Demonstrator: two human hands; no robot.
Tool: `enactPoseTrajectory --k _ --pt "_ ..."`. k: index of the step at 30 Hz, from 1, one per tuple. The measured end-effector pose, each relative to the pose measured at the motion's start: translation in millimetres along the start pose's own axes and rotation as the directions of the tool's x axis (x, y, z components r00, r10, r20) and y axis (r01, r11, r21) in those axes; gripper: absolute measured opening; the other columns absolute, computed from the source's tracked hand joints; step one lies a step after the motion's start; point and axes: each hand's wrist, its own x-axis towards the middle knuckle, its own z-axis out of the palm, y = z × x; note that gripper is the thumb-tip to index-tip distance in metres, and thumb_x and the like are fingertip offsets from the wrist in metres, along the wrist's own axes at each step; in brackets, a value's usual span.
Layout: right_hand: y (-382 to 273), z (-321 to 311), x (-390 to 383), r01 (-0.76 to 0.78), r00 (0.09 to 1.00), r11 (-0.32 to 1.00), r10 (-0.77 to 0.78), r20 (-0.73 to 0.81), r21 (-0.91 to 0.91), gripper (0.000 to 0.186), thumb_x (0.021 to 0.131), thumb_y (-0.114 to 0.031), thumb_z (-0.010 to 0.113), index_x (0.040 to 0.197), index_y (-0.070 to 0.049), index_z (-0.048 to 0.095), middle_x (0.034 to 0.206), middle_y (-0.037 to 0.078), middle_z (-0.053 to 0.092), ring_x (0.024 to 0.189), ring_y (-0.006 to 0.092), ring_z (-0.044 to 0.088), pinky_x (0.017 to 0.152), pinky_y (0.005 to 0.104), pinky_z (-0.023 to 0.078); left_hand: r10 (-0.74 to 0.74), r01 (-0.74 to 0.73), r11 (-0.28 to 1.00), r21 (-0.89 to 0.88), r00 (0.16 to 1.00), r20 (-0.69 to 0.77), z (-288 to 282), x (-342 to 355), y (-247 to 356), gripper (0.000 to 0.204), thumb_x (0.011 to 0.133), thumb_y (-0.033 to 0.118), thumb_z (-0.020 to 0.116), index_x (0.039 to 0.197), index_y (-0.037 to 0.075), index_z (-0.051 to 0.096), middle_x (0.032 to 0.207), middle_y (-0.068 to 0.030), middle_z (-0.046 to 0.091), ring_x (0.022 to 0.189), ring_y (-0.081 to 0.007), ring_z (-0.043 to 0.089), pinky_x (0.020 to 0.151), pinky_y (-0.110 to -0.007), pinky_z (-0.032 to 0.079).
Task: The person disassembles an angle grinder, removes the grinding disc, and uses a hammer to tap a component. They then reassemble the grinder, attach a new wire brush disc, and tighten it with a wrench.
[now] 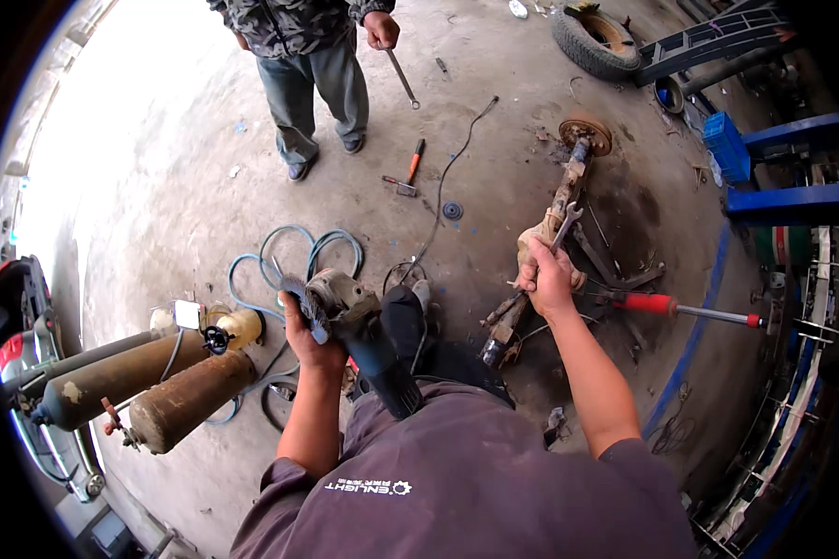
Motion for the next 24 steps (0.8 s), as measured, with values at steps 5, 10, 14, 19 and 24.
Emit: enactPoseTrajectory --k 5,10,14,19,24 --pt "13.5 72.4 118.0 -0.087 0.985 0.988 0.105 0.135 -0.128 0.037 0.100 -0.040 0.071 0.079 -0.019 0.048 0.064 -0.009 0.037 0.046 0.0042 0.032 0.041 0.0251 0.027 0.122 -0.126 0.992 -0.010 0.976 -0.182 25.3 74.0 6.3 0.087 0.100 0.073 0.039 0.132 -0.005 0.059 0.124 -0.0237 0.068 0.112 -0.0399 0.065 0.103 -0.052 0.050" --pt "30.9 144.0 220.3 -0.043 0.981 0.977 0.080 0.176 -0.207 0.045 0.099 -0.047 0.070 0.074 -0.018 0.047 0.059 -0.008 0.040 0.043 0.0049 0.035 0.040 0.0263 0.029 0.185 -0.193 0.981 -0.020 0.964 -0.191 53.8 147.5 27.0 0.088 0.101 0.072 0.037 0.135 -0.007 0.057 0.125 -0.0242 0.067 0.112 -0.0401 0.065 0.104 -0.052 0.049" --pt "37.3 178.0 278.4 -0.145 0.961 0.971 0.183 0.205 -0.190 0.046 0.098 -0.053 0.069 0.079 -0.017 0.047 0.063 -0.009 0.040 0.044 0.0033 0.035 0.039 0.0243 0.029 0.184 -0.190 0.981 -0.035 0.975 -0.121 72.5 179.4 35.3 0.086 0.102 0.070 0.037 0.134 -0.007 0.057 0.123 -0.0249 0.067 0.112 -0.0395 0.065 0.103 -0.051 0.049" --pt "34.9 203.9 315.8 -0.297 0.884 0.944 0.328 0.333 -0.143 0.045 0.097 -0.056 0.068 0.085 -0.018 0.046 0.067 -0.010 0.037 0.049 0.0024 0.034 0.041 0.0230 0.027 0.252 -0.254 0.967 0.008 0.952 -0.175 91.9 203.4 57.4 0.087 0.102 0.071 0.036 0.133 -0.007 0.059 0.123 -0.0243 0.068 0.113 -0.0393 0.065 0.104 -0.050 0.049" --pt "23.3 222.5 340.9 -0.443 0.846 0.892 0.385 0.369 0.087 0.030 0.100 -0.038 0.070 0.092 -0.014 0.054 0.072 -0.004 0.045 0.053 0.0081 0.041 0.044 0.0266 0.031 0.294 -0.295 0.955 0.037 0.920 -0.261 103.4 219.8 53.0 0.086 0.102 0.070 0.037 0.134 -0.007 0.058 0.123 -0.0243 0.068 0.112 -0.0398 0.066 0.102 -0.051 0.050"
